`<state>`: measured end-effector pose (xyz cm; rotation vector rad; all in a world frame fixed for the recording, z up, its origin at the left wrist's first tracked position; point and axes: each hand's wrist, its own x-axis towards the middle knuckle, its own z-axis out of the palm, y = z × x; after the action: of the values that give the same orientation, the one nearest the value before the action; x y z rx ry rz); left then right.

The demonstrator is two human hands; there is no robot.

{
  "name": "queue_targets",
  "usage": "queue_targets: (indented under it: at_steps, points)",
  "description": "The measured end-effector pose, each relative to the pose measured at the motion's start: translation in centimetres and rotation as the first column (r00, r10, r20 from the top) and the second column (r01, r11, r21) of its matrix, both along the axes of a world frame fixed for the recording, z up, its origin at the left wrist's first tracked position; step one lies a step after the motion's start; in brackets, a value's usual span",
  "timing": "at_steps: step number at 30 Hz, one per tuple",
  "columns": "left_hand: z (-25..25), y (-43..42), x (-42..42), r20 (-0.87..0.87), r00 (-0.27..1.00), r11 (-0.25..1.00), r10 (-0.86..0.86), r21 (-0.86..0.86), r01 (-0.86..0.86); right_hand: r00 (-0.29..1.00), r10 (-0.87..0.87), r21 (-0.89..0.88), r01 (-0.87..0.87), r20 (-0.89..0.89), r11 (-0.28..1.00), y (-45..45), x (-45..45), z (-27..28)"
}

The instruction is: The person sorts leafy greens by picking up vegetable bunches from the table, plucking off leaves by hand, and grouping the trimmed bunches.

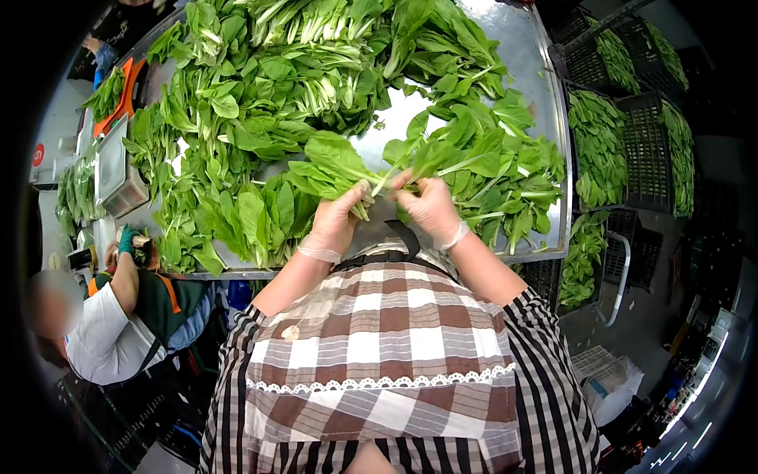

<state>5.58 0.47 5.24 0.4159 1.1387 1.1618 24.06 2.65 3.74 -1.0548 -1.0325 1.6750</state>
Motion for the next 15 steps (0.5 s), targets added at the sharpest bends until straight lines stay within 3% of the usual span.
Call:
queue_targets:
  at_steps: [2, 6, 9, 12, 13, 15]
  points:
    - [-0.1, 0.4, -0.2, 0.073, 0.997, 0.998, 0.027, -0.059, -0.023, 0.989, 0.062, 0.167, -0.084, 0.136, 0.982, -0.3, -0.4, -0.8]
    - [-0.8, 0.5, -0.4, 0.143, 0.987, 0.987, 0.069, -0.155, -0.047, 0.984, 0.118, 0.023, -0.122, 0.136, 0.992, -0.9, 0.2, 0.2]
    - [-1.4, 0.7, -0.9, 0.106, 0.987, 0.977, 0.122, -0.189, -0.100, 0.995, -0.094, -0.027, 0.092, -0.042, 0.995, -0.9, 0.4, -1.5]
    - [-1.6, 0.5, -0.9, 0.074, 0.984, 0.982, 0.159, -0.115, -0.150, 0.989, -0.111, -0.466, 0.142, 0.094, 0.874, -0.5, 1.6, -0.8]
    - [-1.7, 0.5, -0.8, 0.040, 0.988, 0.983, 0.148, -0.112, -0.142, 0.989, 0.001, -0.519, 0.078, 0.150, 0.851, -0.8, 1.6, -1.1]
    - [-1.2, 0.4, -0.2, -0.025, 0.992, 0.990, 0.122, -0.072, -0.123, 0.979, 0.202, -0.595, -0.180, -0.030, 0.783, -0.7, 1.4, -0.3]
